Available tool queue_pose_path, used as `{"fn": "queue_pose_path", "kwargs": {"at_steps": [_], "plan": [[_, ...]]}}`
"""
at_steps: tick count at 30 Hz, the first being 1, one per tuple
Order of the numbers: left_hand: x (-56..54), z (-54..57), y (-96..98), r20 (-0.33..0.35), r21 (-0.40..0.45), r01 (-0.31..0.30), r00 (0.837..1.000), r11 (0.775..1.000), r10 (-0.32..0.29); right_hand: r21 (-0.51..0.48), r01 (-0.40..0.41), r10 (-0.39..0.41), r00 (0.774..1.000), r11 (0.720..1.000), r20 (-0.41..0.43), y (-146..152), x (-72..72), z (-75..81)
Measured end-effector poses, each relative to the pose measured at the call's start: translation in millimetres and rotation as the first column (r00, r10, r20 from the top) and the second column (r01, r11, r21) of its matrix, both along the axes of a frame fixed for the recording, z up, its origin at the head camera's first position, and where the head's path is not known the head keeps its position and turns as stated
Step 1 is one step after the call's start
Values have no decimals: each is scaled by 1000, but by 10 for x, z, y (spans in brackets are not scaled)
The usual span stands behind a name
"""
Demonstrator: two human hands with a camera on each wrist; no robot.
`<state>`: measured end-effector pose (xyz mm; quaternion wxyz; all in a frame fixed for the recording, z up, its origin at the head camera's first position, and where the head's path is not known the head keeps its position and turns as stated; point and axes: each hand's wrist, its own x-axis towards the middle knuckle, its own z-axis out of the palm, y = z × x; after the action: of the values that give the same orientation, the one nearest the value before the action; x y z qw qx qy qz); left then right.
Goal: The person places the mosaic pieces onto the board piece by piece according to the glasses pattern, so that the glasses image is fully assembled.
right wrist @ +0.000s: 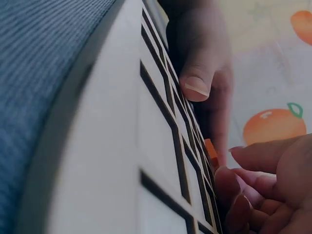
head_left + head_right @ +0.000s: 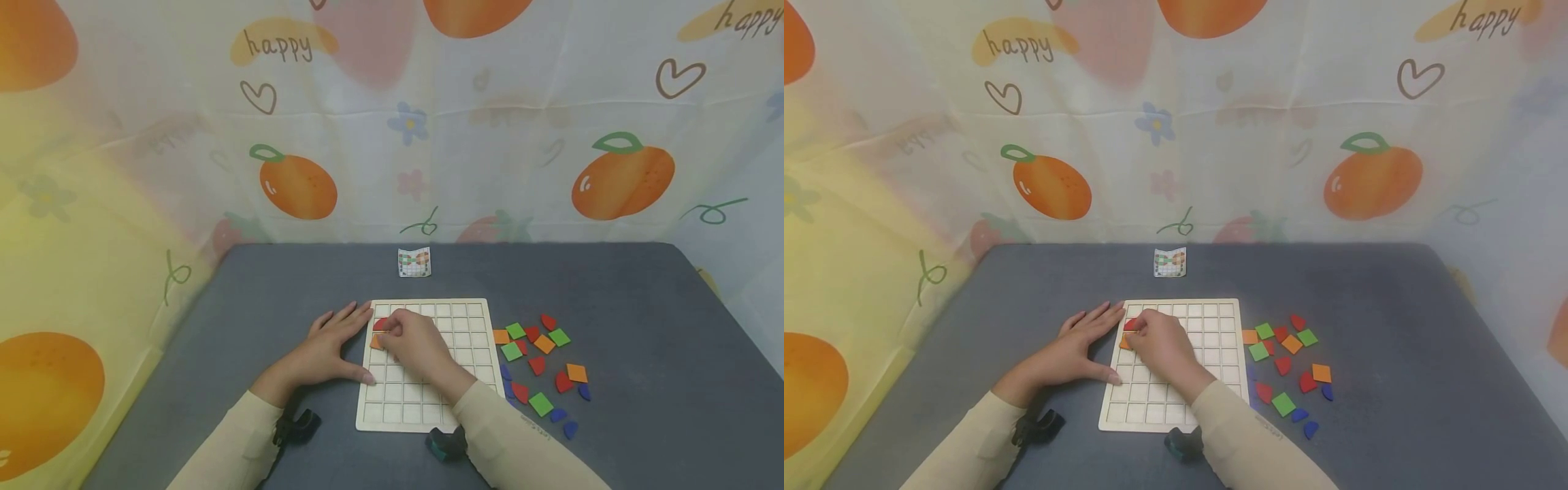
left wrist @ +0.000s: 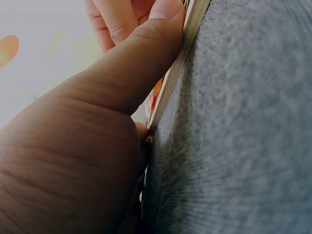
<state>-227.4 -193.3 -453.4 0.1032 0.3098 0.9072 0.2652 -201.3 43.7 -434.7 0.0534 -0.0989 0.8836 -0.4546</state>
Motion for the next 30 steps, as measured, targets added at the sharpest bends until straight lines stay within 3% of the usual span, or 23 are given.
{"fn": "queue_pose_path", "kwargs": {"at_steps": [7,12,19,30], "plan": [[2,8,-4,8,4,-1,1000,1000,1,-4,-51,51,998,999,29,23,0,3],[4,21,-5,13,6,-1,1000,1000,1,45,-94,95,995,994,-9,21,-9,-24],[-3,13,-3,15,2,-2,1000,1000,2,100,-77,84,994,992,-74,2,0,-31],[-4,12,-4,12,6,-1,1000,1000,0,69,-76,80,995,995,-66,22,-9,-52]]}}
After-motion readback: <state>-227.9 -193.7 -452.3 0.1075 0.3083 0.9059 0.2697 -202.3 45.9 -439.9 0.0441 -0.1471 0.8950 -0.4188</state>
